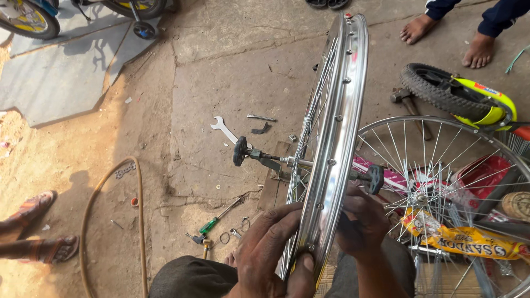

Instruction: The person is repairing a bicycle wheel by adjusting the spokes and tightening the nuts. They use a wrench to make adjustments and ensure the wheel is properly aligned.

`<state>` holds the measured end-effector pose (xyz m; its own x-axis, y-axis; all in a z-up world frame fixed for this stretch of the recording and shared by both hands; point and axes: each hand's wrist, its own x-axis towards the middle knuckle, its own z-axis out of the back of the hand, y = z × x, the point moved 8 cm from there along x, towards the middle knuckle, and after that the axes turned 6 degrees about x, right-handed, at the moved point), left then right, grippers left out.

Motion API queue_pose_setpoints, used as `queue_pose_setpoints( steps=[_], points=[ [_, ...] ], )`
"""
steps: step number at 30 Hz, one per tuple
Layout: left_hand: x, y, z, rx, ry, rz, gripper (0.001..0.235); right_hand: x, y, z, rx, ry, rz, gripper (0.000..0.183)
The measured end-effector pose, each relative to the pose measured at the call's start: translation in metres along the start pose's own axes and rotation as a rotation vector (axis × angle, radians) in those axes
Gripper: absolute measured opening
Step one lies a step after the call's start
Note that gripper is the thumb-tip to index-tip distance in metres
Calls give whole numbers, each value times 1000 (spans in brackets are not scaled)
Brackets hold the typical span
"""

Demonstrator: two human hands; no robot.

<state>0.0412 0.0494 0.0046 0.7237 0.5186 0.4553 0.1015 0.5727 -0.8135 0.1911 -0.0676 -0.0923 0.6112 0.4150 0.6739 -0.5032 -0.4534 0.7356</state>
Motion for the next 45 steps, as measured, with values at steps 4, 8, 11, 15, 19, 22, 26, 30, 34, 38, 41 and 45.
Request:
queue_pose_setpoints(
  steps=[4, 8, 11, 15, 19, 22, 26, 30, 34, 38, 41, 45],
  points=[
    [-4, -3, -5, 130, 141, 76, 46, -21, -17, -15, 140, 133, -113, 15],
    [-6, -16, 0, -2, 33, 149, 43, -26, -19, -15, 328, 166, -137, 24],
    [-1, -28, 2, 96, 51, -113, 50, -37, -26, -11, 635, 107, -372, 25],
    [-3, -30, 3, 143, 46, -138, 52, -39, -40, -27, 903, 121, -715, 25],
    [3, -26, 3, 105, 99, -111, 52, -20, -22, -31, 697, 191, -560, 29],
    [4, -24, -2, 44, 151, -95, 51, -7, -6, -22, 455, 230, -510, 43],
    [-1, -23, -7, 2, 159, -69, 51, 18, 18, -20, 70, 309, -396, 36],
    [2, -20, -3, 47, 109, -98, 49, 33, 59, -38, -115, -70, 87, 10],
    [-2, -22, 0, 104, 74, -142, 46, 28, 71, -58, -346, -42, 354, 28],
    [-3, -21, 4, 133, 64, -199, 45, 41, 14, -51, 8, 324, 43, 23],
    [-7, -17, 5, 111, 86, -163, 45, 28, -15, -40, 393, 463, -208, 28],
    [-11, -9, 3, 73, 118, -69, 37, 17, -22, -20, 827, 193, -285, 10]
  ],
)
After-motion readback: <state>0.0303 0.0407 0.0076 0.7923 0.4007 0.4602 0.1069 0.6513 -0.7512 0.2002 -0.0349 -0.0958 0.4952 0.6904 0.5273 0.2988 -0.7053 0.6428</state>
